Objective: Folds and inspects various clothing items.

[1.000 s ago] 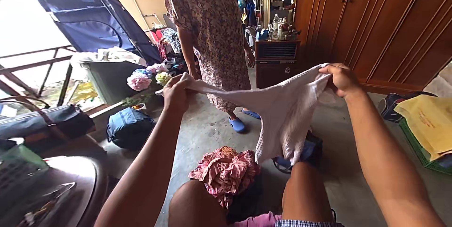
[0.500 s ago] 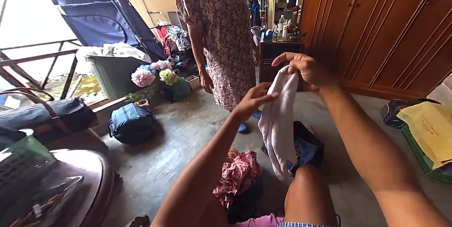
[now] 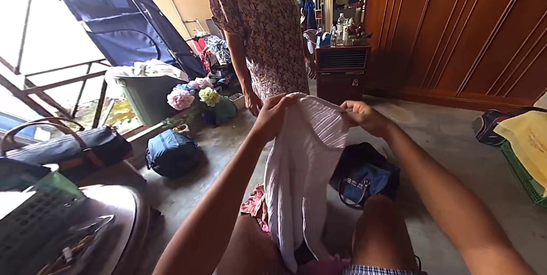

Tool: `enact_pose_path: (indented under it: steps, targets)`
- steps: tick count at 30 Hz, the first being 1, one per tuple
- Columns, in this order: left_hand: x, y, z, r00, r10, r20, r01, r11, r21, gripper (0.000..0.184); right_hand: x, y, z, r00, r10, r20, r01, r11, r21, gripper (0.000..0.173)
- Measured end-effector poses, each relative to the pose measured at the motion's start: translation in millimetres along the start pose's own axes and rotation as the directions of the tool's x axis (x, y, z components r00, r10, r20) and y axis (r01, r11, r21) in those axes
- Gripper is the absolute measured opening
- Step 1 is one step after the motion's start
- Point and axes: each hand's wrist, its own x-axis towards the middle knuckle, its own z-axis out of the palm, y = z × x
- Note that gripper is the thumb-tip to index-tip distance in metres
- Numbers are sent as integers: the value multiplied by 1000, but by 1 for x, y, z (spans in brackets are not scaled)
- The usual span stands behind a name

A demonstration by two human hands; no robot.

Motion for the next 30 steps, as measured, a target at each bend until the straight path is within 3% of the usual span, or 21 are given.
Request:
enact_pose_path:
  steps: [2, 6, 15, 17, 18, 19, 21, 23, 26, 28, 30]
  targets:
    - [-2, -4, -12, 999, 38, 38, -39, 999, 36, 17, 0, -2, -3, 993, -94, -66, 102, 988, 118, 15]
    - [-4, 2, -22, 998, 63, -3, -62, 995, 74, 14, 0, -21, -9, 984, -179, -7, 175, 951, 256, 23]
    - [3, -1, -18, 989, 111, -99, -99, 988, 121, 24, -9, -30, -14, 982, -187, 6, 181, 959, 219, 35]
    - [14, 8, -8, 988, 101, -113, -96, 994, 51, 22, -13, -19, 4, 991, -90, 98, 82, 993, 79, 60]
    - [17, 14, 3, 992, 73, -103, -74, 997, -9, 24, -15, -7, 23, 984, 46, 170, -44, 999, -15, 76]
    - [18, 19, 16, 996, 49, -78, -55, 995, -89, 26, -18, 14, 47, 956, 179, 233, -157, 982, -109, 76]
    - [17, 27, 45, 998, 67, -20, -70, 969, -236, 24, -21, 60, 87, 905, 333, 263, -281, 935, -216, 51]
    - [14, 30, 61, 990, 142, 8, -132, 938, -320, 25, -21, 78, 90, 930, 345, 130, -333, 937, -106, 41]
    - [3, 1, 43, 984, 175, -38, -178, 943, -283, 27, -10, 85, 36, 945, 212, -248, -208, 977, 42, 34]
    - [-14, -37, 21, 997, 71, -41, -76, 986, -148, 27, -9, 79, -15, 923, 108, -369, -144, 987, -70, 25]
    - [-31, -83, 5, 991, -121, 53, 124, 991, -47, 36, -8, 69, -56, 918, 104, -384, -202, 953, -224, 19]
